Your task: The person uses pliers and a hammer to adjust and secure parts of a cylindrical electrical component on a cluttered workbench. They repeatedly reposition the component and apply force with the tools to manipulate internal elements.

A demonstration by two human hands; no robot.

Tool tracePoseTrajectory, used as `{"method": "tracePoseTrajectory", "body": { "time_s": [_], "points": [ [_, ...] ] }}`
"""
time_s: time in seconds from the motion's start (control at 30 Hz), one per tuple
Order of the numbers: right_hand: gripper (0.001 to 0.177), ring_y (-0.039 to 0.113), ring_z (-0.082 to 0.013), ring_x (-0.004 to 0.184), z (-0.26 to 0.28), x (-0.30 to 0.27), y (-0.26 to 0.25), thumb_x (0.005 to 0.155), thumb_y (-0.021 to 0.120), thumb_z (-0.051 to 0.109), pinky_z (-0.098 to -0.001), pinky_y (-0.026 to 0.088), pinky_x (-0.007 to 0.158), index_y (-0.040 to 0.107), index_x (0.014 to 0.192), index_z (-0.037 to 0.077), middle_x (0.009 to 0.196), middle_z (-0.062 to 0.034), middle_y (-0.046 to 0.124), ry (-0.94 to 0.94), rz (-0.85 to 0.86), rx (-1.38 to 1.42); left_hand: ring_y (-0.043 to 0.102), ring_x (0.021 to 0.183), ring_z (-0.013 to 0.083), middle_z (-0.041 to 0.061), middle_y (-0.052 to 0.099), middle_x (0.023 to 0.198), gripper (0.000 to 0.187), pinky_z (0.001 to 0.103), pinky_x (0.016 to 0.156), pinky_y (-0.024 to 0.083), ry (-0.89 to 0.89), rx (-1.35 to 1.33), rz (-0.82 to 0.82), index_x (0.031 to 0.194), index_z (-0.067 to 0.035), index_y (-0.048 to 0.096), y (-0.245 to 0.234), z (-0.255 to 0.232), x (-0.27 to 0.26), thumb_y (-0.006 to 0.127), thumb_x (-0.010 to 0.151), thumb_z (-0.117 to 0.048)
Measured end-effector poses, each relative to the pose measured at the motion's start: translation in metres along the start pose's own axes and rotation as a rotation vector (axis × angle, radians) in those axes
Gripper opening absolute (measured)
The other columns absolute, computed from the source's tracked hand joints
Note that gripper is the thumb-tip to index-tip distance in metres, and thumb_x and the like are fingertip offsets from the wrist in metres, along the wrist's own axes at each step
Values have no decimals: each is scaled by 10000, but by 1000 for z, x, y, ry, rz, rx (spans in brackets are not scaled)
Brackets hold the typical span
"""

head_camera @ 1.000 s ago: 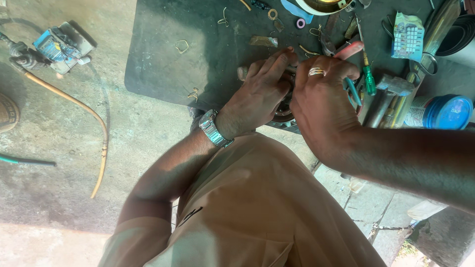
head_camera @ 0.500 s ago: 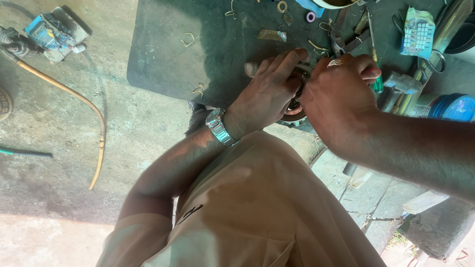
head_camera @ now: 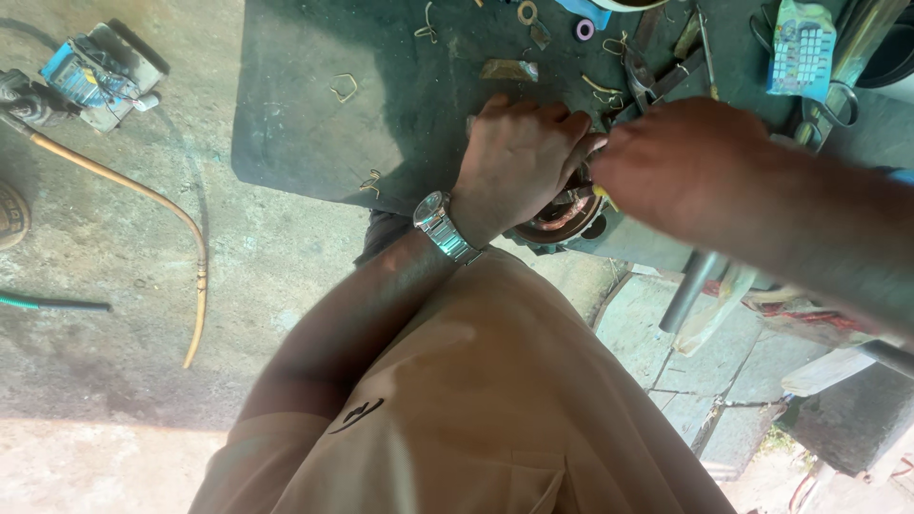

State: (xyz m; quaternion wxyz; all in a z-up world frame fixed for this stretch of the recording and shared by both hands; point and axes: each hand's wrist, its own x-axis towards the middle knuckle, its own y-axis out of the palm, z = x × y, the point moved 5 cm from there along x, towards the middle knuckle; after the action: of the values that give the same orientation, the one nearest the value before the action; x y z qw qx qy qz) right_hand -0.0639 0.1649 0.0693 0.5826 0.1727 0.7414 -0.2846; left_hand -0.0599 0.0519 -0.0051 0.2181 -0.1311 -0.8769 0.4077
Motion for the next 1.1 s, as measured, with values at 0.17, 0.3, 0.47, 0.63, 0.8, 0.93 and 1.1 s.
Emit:
{"method": "tracePoseTrajectory", "body": {
  "time_s": [0.17,0.3,0.47,0.63,0.8,0.93,1.1],
  "points": [
    [311,683,-162,697,-57,-9,61,994,616,341,-363,568,613,673,1239,157,790,-52,730,26,-45,537,689,734,244,44,717,848,251,399,675,537,-96,-115,-106,977,-122,716,-21,16,-2,617,1050,-340],
    [393,672,-182,638,-60,-6,101,959,645,296,-375,561,604,632,1323,147,866,-59,729,-38,-427,814,701,674,253,70,721,811,257,386,620,540,-117,-68,-46,919,-108,711,-16,11,3,633,1027,-327],
    [746,596,-286,1003,-16,-13,109,820,749,116,-489,374,918,496,1521,82,1028,-83,719,110,-1134,654,700,642,270,87,737,841,233,393,623,547,-90,-62,-10,979,-96,724,-27,14,1,636,1048,-301],
    [738,557,-265,1040,13,-27,99,822,711,37,-461,380,952,512,1530,107,1215,-42,727,188,-1382,601,704,726,311,109,746,913,185,409,645,539,-87,-9,-21,1070,-106,744,-36,13,-4,646,1036,-259],
    [578,589,-240,1011,32,-55,98,822,719,6,-421,392,840,604,1374,135,1107,-20,700,322,-1517,436,710,801,329,103,747,961,152,428,717,545,-66,-32,-42,1077,-106,737,-40,14,-3,649,1040,-224],
    [411,600,-258,919,39,-72,103,798,716,-17,-447,371,803,591,1179,73,1046,-59,667,250,-1675,467,713,804,325,101,753,971,151,429,722,548,-83,-26,-21,1077,-108,740,-39,16,-3,643,1048,-219],
    [405,621,-270,898,47,-82,110,720,711,-8,-447,361,781,561,1090,62,1038,-83,676,197,-1720,536,718,888,328,108,757,1037,151,422,751,556,-44,-17,-39,1096,-104,734,-42,13,-4,630,1056,-206]
  ]
}}
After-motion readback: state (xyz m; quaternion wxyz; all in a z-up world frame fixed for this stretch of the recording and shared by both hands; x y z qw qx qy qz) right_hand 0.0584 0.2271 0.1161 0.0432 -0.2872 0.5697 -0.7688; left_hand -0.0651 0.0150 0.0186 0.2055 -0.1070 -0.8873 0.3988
